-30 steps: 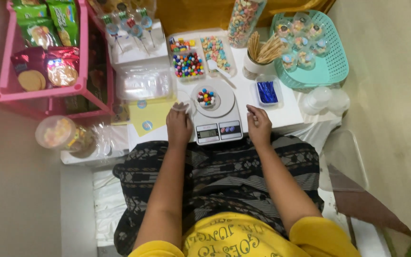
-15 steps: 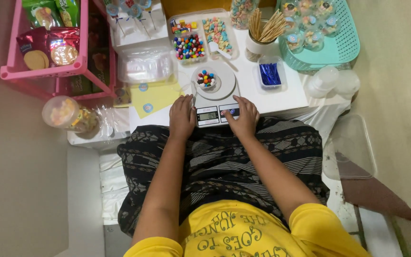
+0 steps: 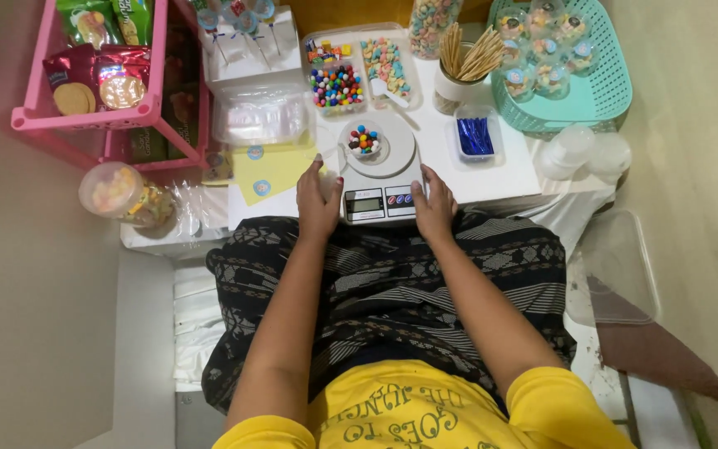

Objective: Portioning small candies into a container on a digital scale for packaging using a spoon and fingers.

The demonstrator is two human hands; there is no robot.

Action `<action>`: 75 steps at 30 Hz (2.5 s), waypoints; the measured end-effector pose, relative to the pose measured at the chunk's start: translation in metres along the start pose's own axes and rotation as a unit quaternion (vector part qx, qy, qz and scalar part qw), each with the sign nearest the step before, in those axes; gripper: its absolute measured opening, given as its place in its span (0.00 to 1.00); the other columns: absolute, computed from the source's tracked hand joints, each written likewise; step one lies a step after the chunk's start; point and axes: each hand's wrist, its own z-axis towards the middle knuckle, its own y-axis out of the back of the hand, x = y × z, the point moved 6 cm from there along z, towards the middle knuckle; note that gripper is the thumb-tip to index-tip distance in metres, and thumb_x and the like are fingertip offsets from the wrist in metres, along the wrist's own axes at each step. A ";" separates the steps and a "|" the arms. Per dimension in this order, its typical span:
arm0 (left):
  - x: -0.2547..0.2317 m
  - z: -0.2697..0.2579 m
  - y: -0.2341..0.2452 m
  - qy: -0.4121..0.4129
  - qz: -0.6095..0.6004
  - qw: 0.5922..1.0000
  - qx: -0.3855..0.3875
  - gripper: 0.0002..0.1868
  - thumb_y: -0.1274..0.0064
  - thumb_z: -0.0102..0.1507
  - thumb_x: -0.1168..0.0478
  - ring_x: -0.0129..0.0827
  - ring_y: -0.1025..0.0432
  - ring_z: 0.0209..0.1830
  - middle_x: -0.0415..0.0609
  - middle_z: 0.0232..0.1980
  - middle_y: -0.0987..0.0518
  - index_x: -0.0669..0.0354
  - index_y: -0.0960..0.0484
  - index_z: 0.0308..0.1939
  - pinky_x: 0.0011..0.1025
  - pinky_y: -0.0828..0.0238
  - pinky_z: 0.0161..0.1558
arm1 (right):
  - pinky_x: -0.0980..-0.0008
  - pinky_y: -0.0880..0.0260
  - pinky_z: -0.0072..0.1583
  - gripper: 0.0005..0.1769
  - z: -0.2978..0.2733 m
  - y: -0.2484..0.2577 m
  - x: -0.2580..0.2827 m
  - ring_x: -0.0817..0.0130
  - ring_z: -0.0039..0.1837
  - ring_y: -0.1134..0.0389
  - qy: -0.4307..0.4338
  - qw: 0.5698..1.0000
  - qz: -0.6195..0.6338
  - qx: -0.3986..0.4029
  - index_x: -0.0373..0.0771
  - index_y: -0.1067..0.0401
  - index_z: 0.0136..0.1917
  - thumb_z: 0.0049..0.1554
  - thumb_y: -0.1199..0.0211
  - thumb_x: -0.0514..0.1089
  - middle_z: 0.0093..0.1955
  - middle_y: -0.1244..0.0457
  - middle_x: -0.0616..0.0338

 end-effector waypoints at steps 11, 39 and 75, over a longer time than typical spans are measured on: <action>-0.024 0.025 -0.006 0.157 -0.297 0.941 -0.042 0.42 0.57 0.74 0.38 0.47 0.34 0.70 0.60 0.73 0.35 0.54 0.55 0.82 0.42 0.35 0.68 | 0.44 0.62 0.75 0.27 0.005 0.002 0.003 0.55 0.76 0.46 -0.017 0.999 0.004 -0.030 0.60 0.43 0.78 0.70 0.60 0.66 0.73 0.41 0.63; -0.108 0.008 -0.015 -0.164 0.107 0.980 0.032 0.31 0.51 0.70 0.49 0.51 0.41 0.75 0.55 0.73 0.34 0.49 0.36 0.77 0.52 0.46 0.72 | 0.37 0.53 0.76 0.70 0.057 0.004 0.109 0.31 0.80 0.51 0.237 0.955 0.077 0.164 0.51 0.61 0.86 0.37 0.36 0.23 0.81 0.51 0.33; -0.007 0.055 -0.068 0.259 -0.157 0.952 0.040 0.11 0.43 0.63 0.49 0.32 0.19 0.38 0.39 0.35 0.14 0.43 0.11 0.44 0.33 0.23 0.42 | 0.85 0.34 0.34 0.09 0.075 -0.005 0.066 0.80 0.30 0.36 -0.165 0.945 0.267 0.095 0.35 0.21 0.48 0.52 0.35 0.38 0.28 0.39 0.61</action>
